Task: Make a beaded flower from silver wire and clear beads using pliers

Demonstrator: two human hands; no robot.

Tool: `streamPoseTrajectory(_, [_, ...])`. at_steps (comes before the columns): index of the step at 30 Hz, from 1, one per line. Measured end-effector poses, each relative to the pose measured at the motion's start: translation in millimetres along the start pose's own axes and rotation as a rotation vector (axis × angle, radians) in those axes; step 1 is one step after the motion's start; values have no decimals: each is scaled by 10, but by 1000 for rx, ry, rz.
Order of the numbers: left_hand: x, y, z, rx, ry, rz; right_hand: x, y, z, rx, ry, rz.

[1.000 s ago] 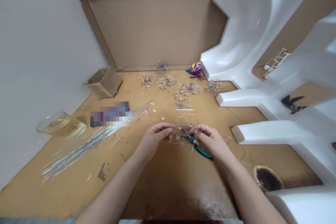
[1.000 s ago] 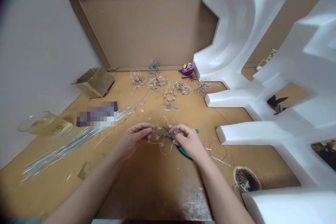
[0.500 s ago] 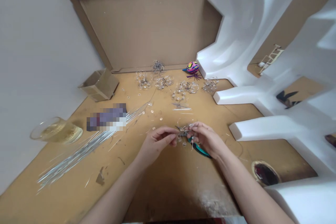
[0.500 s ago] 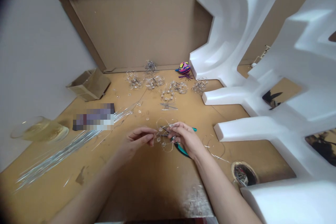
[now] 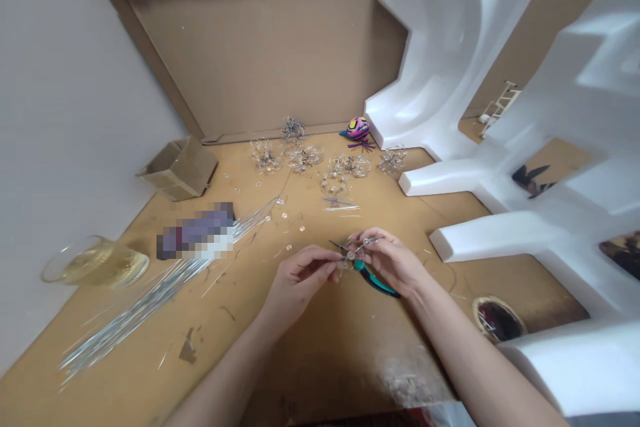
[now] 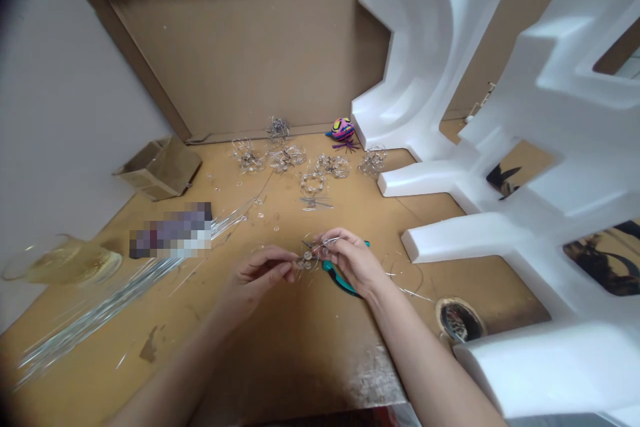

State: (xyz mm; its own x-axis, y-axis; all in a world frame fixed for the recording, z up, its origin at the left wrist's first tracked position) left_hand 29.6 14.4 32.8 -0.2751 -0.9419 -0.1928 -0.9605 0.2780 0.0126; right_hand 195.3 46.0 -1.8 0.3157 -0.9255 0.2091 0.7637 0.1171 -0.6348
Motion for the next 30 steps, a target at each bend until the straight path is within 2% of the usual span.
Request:
streamPoseTrajectory(7, [13,15,-21,32,-14,-44,6,-36,-8,-37,12,95])
streamPoseTrajectory(13, [27,-18,-34,5,-16,-15,51,-64,74,53,136,182])
streamPoseTrajectory(15, [31,-38,-8,58,22,-1,39,-37,78,37,103,165])
streamPoseTrajectory(20, [20,-42,78,202,182,11,-8,-16,-26,-4,-92,147])
streamPoseTrajectory(23, [4,-23,92,241,239,-20,-12,-35,-73,2,-125,121])
streamPoseTrajectory(26, [0,-49,63,235,257,-56,-5,-53,-112,11,-161,83])
streamPoseTrajectory(30, [4,-194,-40,177,229,-27,9,-106,-154,15,-209,134])
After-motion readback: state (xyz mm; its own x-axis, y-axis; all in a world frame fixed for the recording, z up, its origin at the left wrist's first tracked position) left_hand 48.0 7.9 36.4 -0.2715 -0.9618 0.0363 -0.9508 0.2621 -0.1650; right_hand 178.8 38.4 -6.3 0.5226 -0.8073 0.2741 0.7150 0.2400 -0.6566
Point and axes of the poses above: each hand's wrist, its own x-axis away from the middle knuckle, its own y-axis out of the back of the hand, z = x × y, the point moved 4 cm from there along -x, towards the middle knuckle, and after that the axes turned 3 degrees about -y, right-handed, at the moved point
